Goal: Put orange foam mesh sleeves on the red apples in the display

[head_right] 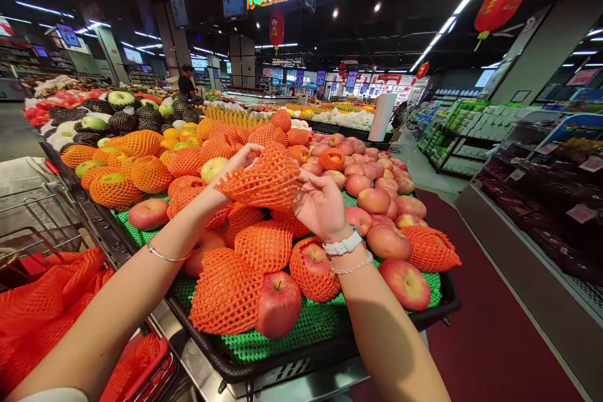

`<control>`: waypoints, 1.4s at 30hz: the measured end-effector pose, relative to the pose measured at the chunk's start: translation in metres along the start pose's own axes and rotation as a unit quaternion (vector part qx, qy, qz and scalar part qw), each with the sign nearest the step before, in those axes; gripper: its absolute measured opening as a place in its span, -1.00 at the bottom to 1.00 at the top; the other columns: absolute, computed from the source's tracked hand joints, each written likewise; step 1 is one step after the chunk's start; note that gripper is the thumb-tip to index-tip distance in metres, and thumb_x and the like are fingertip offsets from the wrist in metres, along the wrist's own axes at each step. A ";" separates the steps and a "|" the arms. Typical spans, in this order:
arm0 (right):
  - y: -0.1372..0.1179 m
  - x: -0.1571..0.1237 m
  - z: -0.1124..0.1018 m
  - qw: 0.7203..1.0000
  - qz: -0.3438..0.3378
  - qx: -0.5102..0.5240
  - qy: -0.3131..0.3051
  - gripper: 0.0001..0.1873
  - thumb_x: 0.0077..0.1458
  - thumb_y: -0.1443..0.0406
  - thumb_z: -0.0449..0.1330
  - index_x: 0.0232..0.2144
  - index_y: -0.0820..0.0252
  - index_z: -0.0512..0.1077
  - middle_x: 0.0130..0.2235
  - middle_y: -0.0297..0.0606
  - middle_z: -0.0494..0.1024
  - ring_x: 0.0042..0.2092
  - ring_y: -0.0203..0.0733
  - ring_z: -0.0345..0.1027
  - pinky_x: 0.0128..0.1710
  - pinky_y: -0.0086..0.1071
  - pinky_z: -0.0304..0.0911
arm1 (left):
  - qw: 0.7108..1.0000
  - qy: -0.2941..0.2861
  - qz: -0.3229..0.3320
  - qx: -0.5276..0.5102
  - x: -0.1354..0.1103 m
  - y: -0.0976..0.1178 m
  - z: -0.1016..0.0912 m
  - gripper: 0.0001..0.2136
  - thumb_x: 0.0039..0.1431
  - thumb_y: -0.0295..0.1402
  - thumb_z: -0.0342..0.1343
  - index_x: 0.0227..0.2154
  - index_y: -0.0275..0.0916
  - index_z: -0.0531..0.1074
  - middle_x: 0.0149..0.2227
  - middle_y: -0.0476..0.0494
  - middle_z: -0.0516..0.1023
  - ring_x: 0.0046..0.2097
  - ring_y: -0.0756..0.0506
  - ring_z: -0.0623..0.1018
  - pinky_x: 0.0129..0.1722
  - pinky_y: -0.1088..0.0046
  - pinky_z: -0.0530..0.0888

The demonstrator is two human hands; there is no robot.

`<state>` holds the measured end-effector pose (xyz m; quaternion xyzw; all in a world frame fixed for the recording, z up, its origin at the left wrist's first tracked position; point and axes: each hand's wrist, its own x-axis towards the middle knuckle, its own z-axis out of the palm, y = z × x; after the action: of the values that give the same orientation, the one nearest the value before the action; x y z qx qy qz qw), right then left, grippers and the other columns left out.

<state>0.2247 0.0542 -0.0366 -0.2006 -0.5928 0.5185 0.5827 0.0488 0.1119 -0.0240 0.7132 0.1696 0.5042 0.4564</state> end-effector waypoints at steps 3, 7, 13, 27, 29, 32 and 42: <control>0.008 0.000 -0.001 0.982 -0.018 -0.183 -0.046 -0.91 -0.14 0.29 0.10 -0.49 0.10 0.40 -0.36 -0.24 0.56 -0.06 0.01 0.44 0.04 0.02 0.34 | 0.999 -0.019 -0.008 0.034 -0.004 -0.001 0.008 -0.69 0.01 -0.24 0.23 -0.22 -0.22 0.33 -0.31 -0.02 0.53 -0.26 -0.03 0.50 -0.22 0.44 0.43; 0.021 0.001 0.003 0.947 -0.083 -0.309 -0.033 -0.78 -0.12 0.36 0.18 -0.33 0.10 0.33 -0.20 -0.22 0.53 -0.08 -0.03 0.44 0.04 -0.04 0.36 | 0.988 0.003 -0.015 0.152 -0.006 0.001 0.010 -0.81 0.18 -0.29 0.02 -0.24 -0.28 0.43 -0.16 -0.12 0.58 -0.05 -0.12 0.52 0.04 0.32 0.42; 0.022 0.006 0.000 0.968 -0.140 -0.195 0.079 -0.50 -0.05 0.19 0.28 -0.05 0.02 0.24 0.03 -0.16 0.48 0.07 -0.06 0.39 0.15 -0.12 0.32 | 0.970 0.121 0.099 0.183 -0.005 0.009 0.002 -0.81 0.20 -0.27 0.03 -0.19 -0.24 0.42 -0.13 -0.13 0.56 -0.03 -0.10 0.51 0.06 0.32 0.40; 0.016 -0.001 0.001 0.961 -0.144 -0.206 0.112 -0.78 -0.07 0.39 0.11 -0.32 0.06 0.44 -0.18 -0.27 0.59 -0.04 -0.08 0.45 0.13 -0.09 0.33 | 0.879 -0.202 0.039 0.429 -0.022 0.052 -0.027 -0.64 0.17 -0.29 0.00 -0.73 -0.23 0.19 -0.67 0.06 0.17 -0.55 0.04 0.17 -0.49 0.45 0.14; 0.011 -0.001 0.006 0.961 -0.142 -0.207 0.120 -0.79 -0.11 0.38 0.20 -0.33 0.07 0.45 -0.19 -0.25 0.61 -0.07 -0.05 0.47 0.09 -0.07 0.37 | 0.873 -0.221 0.029 0.433 -0.022 0.047 -0.021 -0.71 0.13 -0.36 0.01 -0.70 -0.24 0.26 -0.67 0.09 0.16 -0.58 0.06 0.16 -0.52 0.48 0.11; 0.008 0.000 0.006 0.971 -0.108 -0.196 0.088 -0.71 -0.17 0.33 0.35 -0.31 0.08 0.43 -0.16 -0.23 0.62 -0.07 -0.03 0.49 0.08 -0.05 0.39 | 0.866 -0.157 0.132 0.456 -0.020 0.040 -0.010 -0.82 0.07 -0.43 0.06 -0.62 -0.24 0.34 -0.59 0.04 0.30 -0.48 0.02 0.30 -0.43 0.48 0.23; 0.009 0.002 0.006 0.984 -0.067 -0.153 0.060 -0.46 -0.34 0.09 0.47 -0.36 0.07 0.28 -0.23 -0.20 0.58 -0.01 0.01 0.45 0.04 -0.04 0.42 | 0.937 -0.076 0.150 0.305 -0.026 0.039 -0.003 -0.81 0.14 -0.25 0.11 -0.40 -0.24 0.55 -0.34 -0.08 0.61 -0.29 -0.08 0.53 -0.21 0.44 0.44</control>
<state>0.2152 0.0571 -0.0423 -0.2779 -0.6411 0.3681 0.6134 0.0264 0.0751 -0.0064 0.8717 0.1709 0.4349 0.1476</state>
